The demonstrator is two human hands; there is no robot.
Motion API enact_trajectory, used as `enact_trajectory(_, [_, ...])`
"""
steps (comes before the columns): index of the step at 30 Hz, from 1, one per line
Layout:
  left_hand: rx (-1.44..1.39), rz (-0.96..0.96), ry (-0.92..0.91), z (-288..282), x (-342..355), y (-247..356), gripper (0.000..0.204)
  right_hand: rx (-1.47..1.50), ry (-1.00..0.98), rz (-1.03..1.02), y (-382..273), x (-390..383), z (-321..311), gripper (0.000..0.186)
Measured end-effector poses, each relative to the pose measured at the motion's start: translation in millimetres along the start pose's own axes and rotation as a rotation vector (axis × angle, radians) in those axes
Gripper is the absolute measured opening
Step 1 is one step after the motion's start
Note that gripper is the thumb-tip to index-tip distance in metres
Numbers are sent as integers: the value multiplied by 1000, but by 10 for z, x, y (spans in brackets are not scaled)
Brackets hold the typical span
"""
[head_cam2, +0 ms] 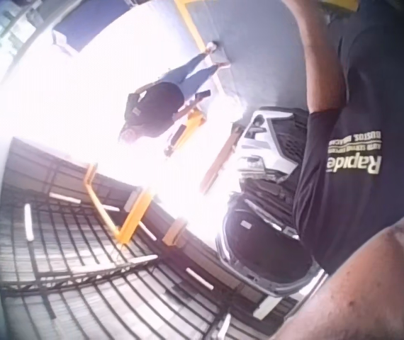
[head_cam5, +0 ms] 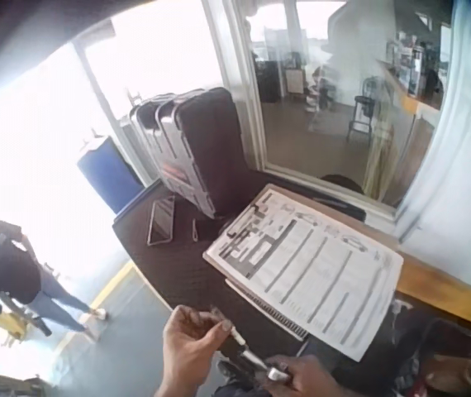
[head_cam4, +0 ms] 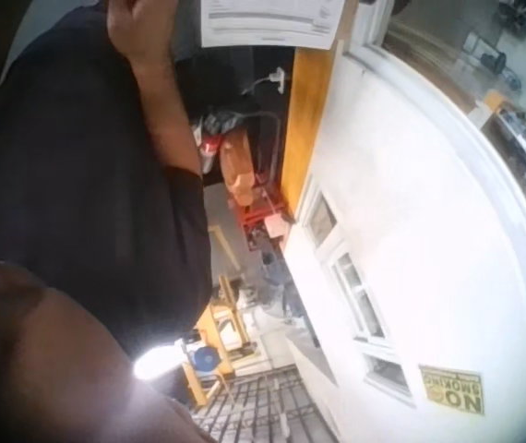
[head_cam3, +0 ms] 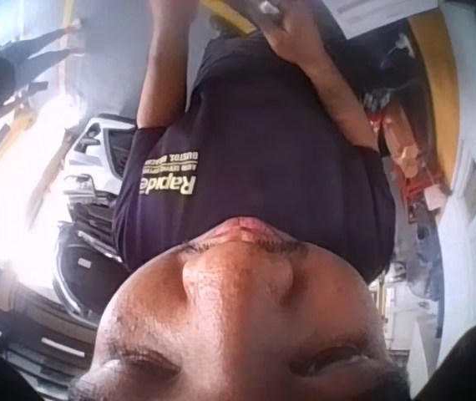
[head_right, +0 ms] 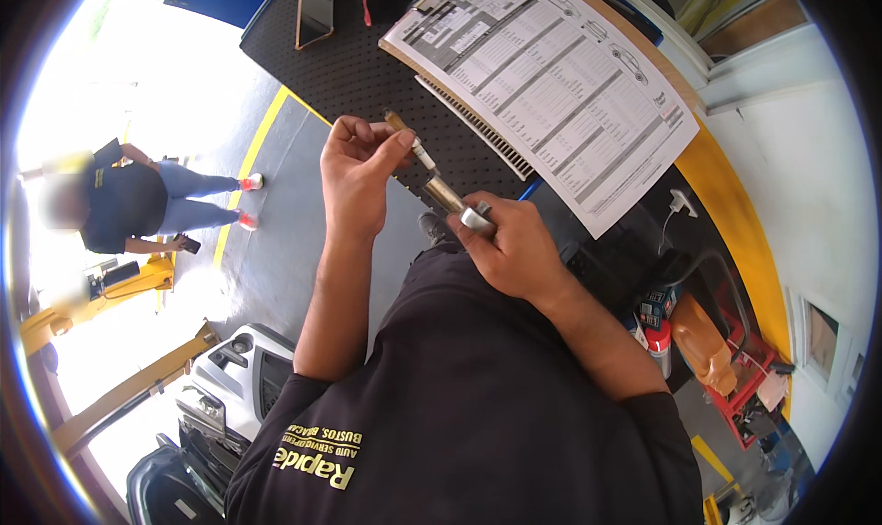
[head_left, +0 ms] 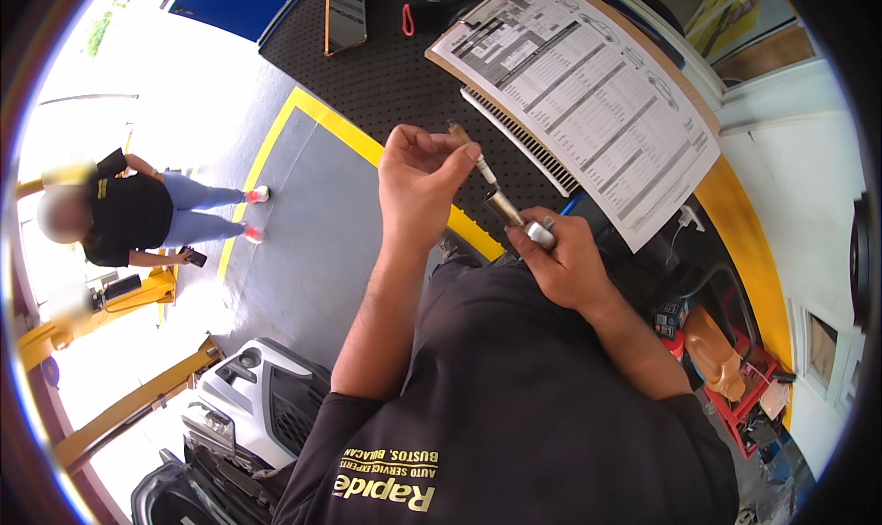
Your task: The person removes a spark plug from an engine with a socket wrench, holds it next to a clipboard on a cart, and then attaches the leads of a multimeter to the terminals of the car battery.
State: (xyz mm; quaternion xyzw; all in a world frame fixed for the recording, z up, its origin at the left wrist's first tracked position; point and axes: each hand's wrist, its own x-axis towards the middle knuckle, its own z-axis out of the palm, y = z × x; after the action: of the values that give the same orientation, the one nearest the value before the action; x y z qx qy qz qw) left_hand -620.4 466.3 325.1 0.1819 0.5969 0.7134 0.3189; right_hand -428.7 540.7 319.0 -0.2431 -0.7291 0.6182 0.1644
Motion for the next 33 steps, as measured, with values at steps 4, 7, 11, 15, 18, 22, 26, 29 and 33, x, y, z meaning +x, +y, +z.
enact_trajectory(4, [-73,61,58,2,-210,218,34,84,4,22,-132,-46,19,12])
enact_trajectory(7, [-224,73,88,-72,-310,357,35,85,-24,2,-195,-91,30,11])
enact_trajectory(11, [-445,-86,223,15,-443,633,37,62,-47,-38,-251,-124,48,11])
enact_trajectory(15, [-66,206,-102,-153,-564,476,39,106,-80,-111,-342,-142,68,12])
enact_trajectory(18, [-213,182,-224,-93,-653,464,41,197,-162,-85,-351,-163,29,13])
enact_trajectory(22, [-204,189,-344,-131,-754,526,43,390,-283,14,-423,-185,-20,15])
enact_trajectory(26, [-165,202,-341,-150,-887,645,45,395,-340,-93,-416,-203,19,19])
enact_trajectory(29, [-162,221,-294,-206,-1029,729,46,450,-393,-103,-478,-224,111,24])
enact_trajectory(33, [-143,309,-195,-357,-1272,845,46,523,-500,-61,-602,-287,318,32])
